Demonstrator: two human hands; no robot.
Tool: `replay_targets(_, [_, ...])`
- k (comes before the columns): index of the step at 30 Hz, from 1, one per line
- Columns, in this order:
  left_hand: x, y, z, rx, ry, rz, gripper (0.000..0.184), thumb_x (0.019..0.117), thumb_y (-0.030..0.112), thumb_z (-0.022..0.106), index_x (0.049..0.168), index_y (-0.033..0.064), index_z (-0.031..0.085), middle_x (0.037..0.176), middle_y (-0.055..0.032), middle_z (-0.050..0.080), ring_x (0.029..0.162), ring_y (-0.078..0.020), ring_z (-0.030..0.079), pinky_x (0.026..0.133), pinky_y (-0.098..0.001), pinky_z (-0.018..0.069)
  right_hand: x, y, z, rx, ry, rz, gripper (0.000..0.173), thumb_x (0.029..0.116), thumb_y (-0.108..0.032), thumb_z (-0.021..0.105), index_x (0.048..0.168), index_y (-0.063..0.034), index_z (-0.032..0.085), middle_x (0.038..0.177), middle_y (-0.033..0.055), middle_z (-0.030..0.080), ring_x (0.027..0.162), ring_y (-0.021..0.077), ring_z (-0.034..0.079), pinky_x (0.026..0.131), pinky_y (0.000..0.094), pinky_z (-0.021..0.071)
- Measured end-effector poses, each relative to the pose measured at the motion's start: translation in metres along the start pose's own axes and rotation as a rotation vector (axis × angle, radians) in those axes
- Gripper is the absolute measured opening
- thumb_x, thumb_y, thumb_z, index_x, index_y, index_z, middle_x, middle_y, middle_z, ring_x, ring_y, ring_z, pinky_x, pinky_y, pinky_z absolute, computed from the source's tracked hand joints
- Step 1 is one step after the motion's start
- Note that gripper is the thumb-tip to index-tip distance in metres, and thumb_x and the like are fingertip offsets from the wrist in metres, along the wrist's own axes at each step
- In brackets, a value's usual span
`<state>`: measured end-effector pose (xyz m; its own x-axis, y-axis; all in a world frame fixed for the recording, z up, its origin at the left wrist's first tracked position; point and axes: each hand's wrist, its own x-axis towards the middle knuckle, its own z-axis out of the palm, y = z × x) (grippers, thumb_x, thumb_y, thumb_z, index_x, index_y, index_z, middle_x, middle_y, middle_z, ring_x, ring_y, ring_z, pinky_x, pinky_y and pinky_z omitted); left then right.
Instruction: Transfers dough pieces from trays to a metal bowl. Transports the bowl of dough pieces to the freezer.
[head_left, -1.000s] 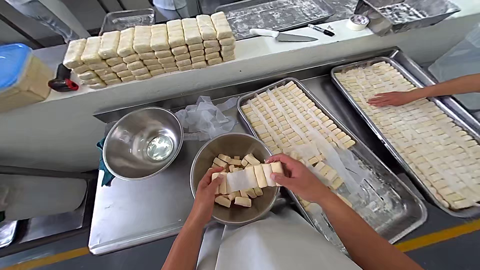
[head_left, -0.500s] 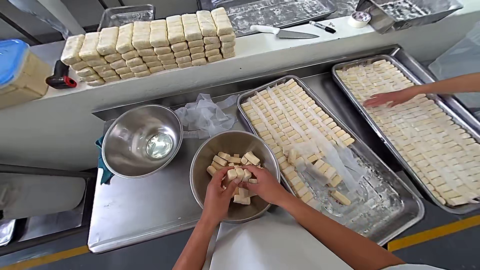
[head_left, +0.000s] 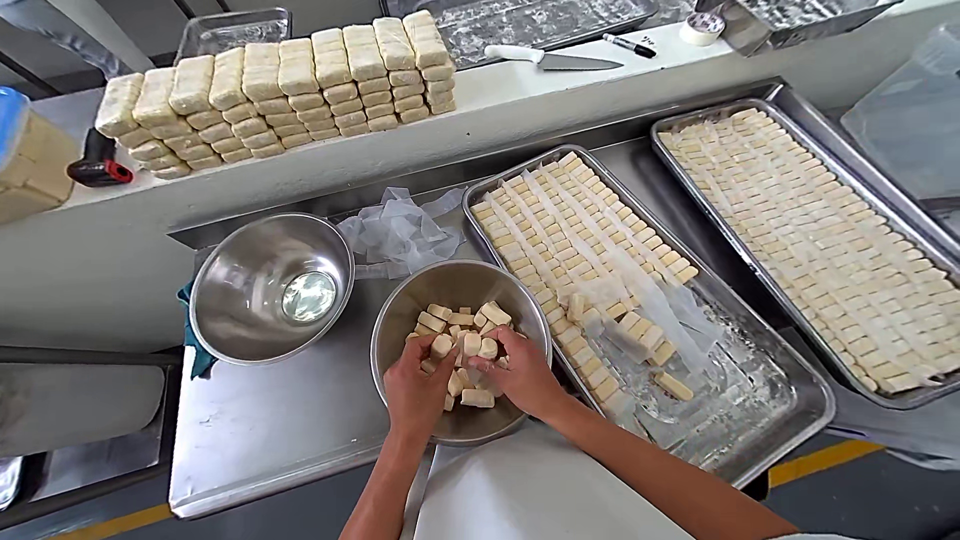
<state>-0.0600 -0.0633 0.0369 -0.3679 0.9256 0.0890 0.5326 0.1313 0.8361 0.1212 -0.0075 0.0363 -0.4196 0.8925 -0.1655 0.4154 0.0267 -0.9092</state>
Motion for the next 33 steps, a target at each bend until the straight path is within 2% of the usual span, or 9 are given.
replay_targets(3, [0.006, 0.001, -0.004, -0.110, -0.062, -0.135, 0.034, 0.0888, 0.020, 0.078, 0.113, 0.0021, 0.063, 0.094, -0.0081, 0.071, 0.084, -0.0169, 0.071, 0.077, -0.0391, 0.0607, 0.004, -0.002, -0.007, 0.102, -0.096, 0.056, 0.038, 0.0943, -0.028, 0.076, 0.122, -0.0054, 0.064, 0.104, 0.0081, 0.069, 0.092, 0.0135, 0.069, 0.085, 0.0321, 0.0585])
replay_targets(5, [0.011, 0.000, -0.008, -0.198, -0.133, -0.237, 0.042, 0.0960, 0.025, 0.071, 0.127, 0.0018, 0.055, 0.100, -0.0115, 0.067, 0.084, -0.0187, 0.067, 0.076, -0.0398, 0.0577, 0.006, -0.002, -0.010, 0.168, -0.140, 0.084, 0.039, 0.0951, -0.026, 0.075, 0.125, -0.0050, 0.062, 0.107, 0.0087, 0.070, 0.092, 0.0131, 0.069, 0.085, 0.0321, 0.0584])
replay_targets(8, [0.014, 0.000, -0.011, -0.228, -0.295, -0.260, 0.065, 0.0996, 0.042, 0.059, 0.152, 0.0080, 0.041, 0.139, -0.0137, 0.057, 0.124, -0.0249, 0.058, 0.101, -0.0473, 0.0512, 0.010, -0.003, -0.017, 0.218, -0.200, 0.115, 0.039, 0.0960, -0.020, 0.074, 0.129, -0.0039, 0.060, 0.111, 0.0106, 0.069, 0.095, 0.0146, 0.069, 0.088, 0.0334, 0.0582])
replay_targets(10, [0.012, 0.001, -0.011, -0.217, -0.389, -0.219, 0.070, 0.0962, 0.043, 0.064, 0.154, 0.0114, 0.043, 0.158, -0.0121, 0.042, 0.143, -0.0275, 0.044, 0.113, -0.0521, 0.0419, 0.015, -0.007, -0.019, 0.254, -0.249, 0.135, 0.040, 0.0941, -0.014, 0.075, 0.129, -0.0022, 0.061, 0.113, 0.0121, 0.069, 0.097, 0.0159, 0.069, 0.089, 0.0336, 0.0584])
replay_targets(13, [0.009, 0.014, -0.005, -0.278, -0.416, -0.174, 0.042, 0.0975, 0.024, 0.068, 0.137, 0.0101, 0.063, 0.130, -0.0048, 0.067, 0.117, -0.0164, 0.066, 0.101, -0.0394, 0.0557, 0.018, -0.015, -0.018, 0.279, -0.299, 0.165, 0.042, 0.0920, -0.006, 0.075, 0.132, -0.0043, 0.060, 0.117, 0.0112, 0.069, 0.101, 0.0160, 0.070, 0.091, 0.0330, 0.0588])
replay_targets(16, [0.007, 0.020, -0.001, -0.309, -0.365, -0.167, 0.028, 0.1011, 0.016, 0.063, 0.128, 0.0079, 0.066, 0.109, -0.0036, 0.074, 0.097, -0.0114, 0.071, 0.089, -0.0324, 0.0596, 0.017, -0.015, -0.017, 0.337, -0.290, 0.172, 0.045, 0.0903, -0.002, 0.075, 0.133, -0.0016, 0.060, 0.117, 0.0120, 0.070, 0.101, 0.0158, 0.070, 0.092, 0.0321, 0.0587])
replay_targets(21, [0.005, 0.015, 0.003, -0.308, -0.406, -0.180, 0.038, 0.1021, 0.020, 0.061, 0.138, 0.0104, 0.057, 0.116, -0.0051, 0.071, 0.103, -0.0132, 0.069, 0.092, -0.0361, 0.0578, 0.011, -0.012, -0.009, 0.232, -0.189, 0.086, 0.035, 0.0964, -0.010, 0.071, 0.130, -0.0013, 0.064, 0.112, 0.0099, 0.073, 0.099, 0.0125, 0.071, 0.092, 0.0300, 0.0582])
replay_targets(29, [0.007, 0.023, 0.007, -0.184, -0.155, -0.112, 0.030, 0.0888, 0.015, 0.080, 0.116, 0.0081, 0.069, 0.092, 0.0003, 0.075, 0.077, -0.0081, 0.071, 0.072, -0.0287, 0.0610, 0.010, -0.007, -0.001, -0.056, 0.014, -0.138, 0.033, 0.0969, -0.017, 0.071, 0.124, -0.0005, 0.066, 0.109, 0.0138, 0.071, 0.097, 0.0197, 0.070, 0.090, 0.0368, 0.0586])
replay_targets(33, [0.009, 0.027, 0.004, -0.263, -0.131, -0.137, 0.030, 0.0869, 0.017, 0.081, 0.112, 0.0082, 0.066, 0.090, -0.0003, 0.074, 0.076, -0.0089, 0.071, 0.069, -0.0276, 0.0612, 0.012, -0.013, -0.012, 0.101, -0.005, -0.039, 0.035, 0.0919, -0.019, 0.079, 0.119, -0.0021, 0.065, 0.101, 0.0099, 0.072, 0.086, 0.0144, 0.072, 0.080, 0.0312, 0.0612])
